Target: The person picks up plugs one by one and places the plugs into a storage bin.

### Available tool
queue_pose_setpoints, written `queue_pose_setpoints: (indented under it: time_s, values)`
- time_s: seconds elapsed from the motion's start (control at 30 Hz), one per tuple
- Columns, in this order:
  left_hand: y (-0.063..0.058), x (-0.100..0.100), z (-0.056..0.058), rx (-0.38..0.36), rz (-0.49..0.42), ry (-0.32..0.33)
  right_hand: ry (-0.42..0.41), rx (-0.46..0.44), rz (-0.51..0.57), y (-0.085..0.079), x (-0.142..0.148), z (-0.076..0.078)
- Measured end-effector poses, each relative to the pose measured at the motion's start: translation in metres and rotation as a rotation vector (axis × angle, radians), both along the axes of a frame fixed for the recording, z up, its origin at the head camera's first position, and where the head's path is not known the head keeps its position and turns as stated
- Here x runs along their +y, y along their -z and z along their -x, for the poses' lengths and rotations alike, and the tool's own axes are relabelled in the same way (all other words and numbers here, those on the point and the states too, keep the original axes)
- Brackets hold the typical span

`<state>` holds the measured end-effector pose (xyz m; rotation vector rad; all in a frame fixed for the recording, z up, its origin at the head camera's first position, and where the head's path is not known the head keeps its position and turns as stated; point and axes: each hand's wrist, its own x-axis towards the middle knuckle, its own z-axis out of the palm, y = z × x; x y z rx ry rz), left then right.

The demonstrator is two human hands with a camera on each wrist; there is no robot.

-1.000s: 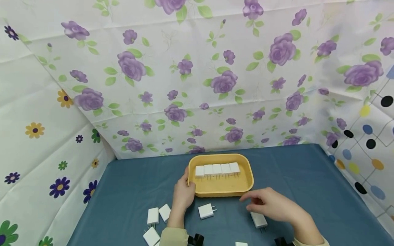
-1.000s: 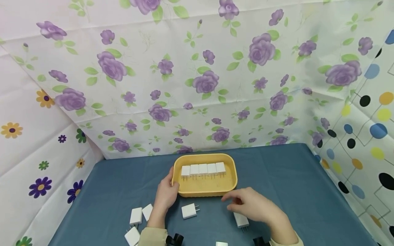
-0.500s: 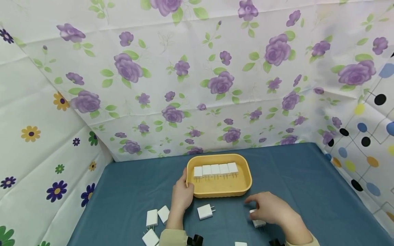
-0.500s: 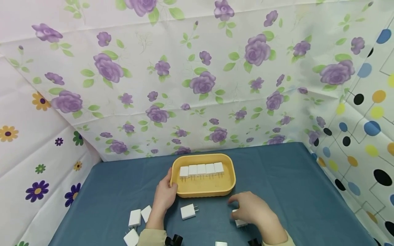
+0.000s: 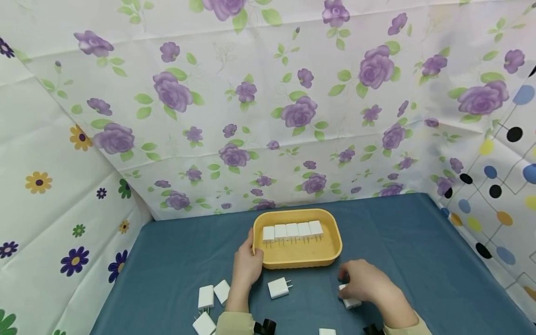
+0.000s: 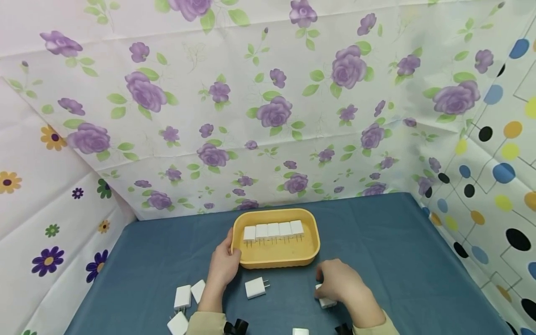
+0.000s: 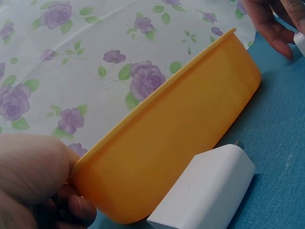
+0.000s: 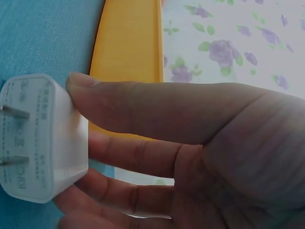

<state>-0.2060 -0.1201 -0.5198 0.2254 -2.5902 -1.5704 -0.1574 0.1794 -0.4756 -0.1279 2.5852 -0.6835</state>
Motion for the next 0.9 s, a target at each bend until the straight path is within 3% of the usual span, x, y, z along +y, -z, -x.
queue_pose_setpoints:
  time_s: [0.9]
  values:
    - [-0.0006,-0.0016,-0.0016,0.012,-0.009,0.009,0.055,0.034,-0.05,-0.003,0.0028,-0.0007]
